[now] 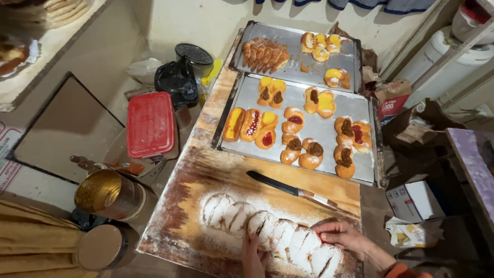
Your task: Decorating various pastries with powdered sugar and jam.
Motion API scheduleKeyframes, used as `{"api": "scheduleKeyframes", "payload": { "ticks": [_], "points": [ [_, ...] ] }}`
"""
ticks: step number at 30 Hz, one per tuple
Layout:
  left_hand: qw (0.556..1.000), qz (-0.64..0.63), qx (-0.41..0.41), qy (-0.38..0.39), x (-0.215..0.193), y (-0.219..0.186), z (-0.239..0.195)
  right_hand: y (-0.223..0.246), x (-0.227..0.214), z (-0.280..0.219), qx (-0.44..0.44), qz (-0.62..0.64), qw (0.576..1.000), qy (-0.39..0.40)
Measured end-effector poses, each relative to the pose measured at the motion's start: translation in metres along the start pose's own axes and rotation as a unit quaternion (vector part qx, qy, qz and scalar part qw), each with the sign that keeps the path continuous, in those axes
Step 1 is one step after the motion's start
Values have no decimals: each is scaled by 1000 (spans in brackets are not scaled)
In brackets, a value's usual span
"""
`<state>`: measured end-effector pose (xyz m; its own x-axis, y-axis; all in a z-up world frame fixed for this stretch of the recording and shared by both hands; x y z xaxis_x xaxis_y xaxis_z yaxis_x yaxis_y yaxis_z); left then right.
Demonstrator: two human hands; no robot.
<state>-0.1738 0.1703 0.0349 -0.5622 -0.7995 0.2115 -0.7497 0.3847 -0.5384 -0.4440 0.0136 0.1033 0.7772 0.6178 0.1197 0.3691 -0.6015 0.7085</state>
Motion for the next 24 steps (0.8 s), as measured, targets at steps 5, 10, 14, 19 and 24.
{"api": "scheduleKeyframes", "payload": {
  "ticks": [5,10,14,19,24],
  "points": [
    [993,-82,-26,76,3,-10,-16,4,5,-7,5,35,999,-30],
    [983,-133,-31,119,6,4,3,4,3,-16,-14,69,997,-34],
    [980,-117,-16,157,19,-2,-6,3,-4,-36,-11,100,994,-41],
    [984,-55,-18,166,65,-41,-59,28,7,-104,-27,144,986,-77],
    [941,-19,21,337,136,-68,-132,6,-13,-170,-114,263,951,-119]
  ]
}}
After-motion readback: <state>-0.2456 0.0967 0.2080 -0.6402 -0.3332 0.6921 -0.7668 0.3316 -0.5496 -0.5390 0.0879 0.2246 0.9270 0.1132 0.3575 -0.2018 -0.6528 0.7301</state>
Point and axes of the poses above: each hand's wrist, its own z-axis towards the middle knuckle, its own x-axis out of the palm, y = z × x, the point moved 1 cm from there along z, towards the middle knuckle, and after that the axes turned 5 degrees about z, right-handed, at the moved point
